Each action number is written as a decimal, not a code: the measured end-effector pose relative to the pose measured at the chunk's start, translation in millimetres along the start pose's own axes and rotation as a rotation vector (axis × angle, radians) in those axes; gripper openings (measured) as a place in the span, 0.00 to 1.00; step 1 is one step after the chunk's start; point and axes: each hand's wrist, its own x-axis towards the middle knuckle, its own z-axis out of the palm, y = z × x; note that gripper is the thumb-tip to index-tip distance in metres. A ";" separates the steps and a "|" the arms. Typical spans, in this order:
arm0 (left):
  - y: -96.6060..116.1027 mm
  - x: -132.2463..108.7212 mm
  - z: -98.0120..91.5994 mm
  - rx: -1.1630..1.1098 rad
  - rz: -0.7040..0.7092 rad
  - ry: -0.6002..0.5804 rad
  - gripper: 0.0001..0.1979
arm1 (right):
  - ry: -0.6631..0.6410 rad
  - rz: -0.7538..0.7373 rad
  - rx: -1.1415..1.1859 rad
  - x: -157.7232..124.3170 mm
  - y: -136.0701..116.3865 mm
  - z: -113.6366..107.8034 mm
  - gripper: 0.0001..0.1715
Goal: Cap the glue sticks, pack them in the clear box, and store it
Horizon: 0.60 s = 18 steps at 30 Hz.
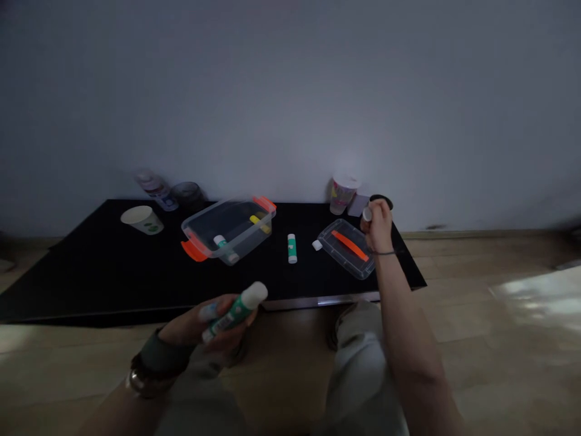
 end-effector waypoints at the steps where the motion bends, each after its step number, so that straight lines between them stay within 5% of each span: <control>1: -1.1 0.9 -3.4 -0.041 0.049 0.073 0.24 | 0.034 0.025 -0.060 3.7 8.6 -4.4 0.20; 3: -2.3 12.9 -9.7 -0.113 0.106 0.288 0.20 | -0.126 0.085 -0.302 0.3 28.0 5.6 0.18; 5: -2.9 31.1 -14.7 -0.173 0.102 0.507 0.17 | -0.483 0.157 -0.593 -12.3 45.2 33.6 0.15; 7: -3.7 46.0 -17.7 -0.220 0.081 0.658 0.15 | -0.680 0.191 -0.826 -24.6 55.7 64.2 0.14; 10: -5.5 53.8 -18.9 -0.257 0.066 0.733 0.14 | -0.661 0.149 -0.973 -29.6 57.4 90.1 0.17; 14: -11.4 53.9 -22.5 -0.199 0.046 0.758 0.10 | -0.478 0.059 -0.848 -25.5 43.7 88.7 0.17; 16: -16.8 57.2 -26.7 -0.127 0.056 0.786 0.09 | -0.559 0.090 -0.662 -31.3 34.9 87.7 0.15; 18: -23.3 62.7 -31.0 -0.047 0.088 0.815 0.09 | -0.808 0.192 -0.395 -44.4 27.3 92.2 0.18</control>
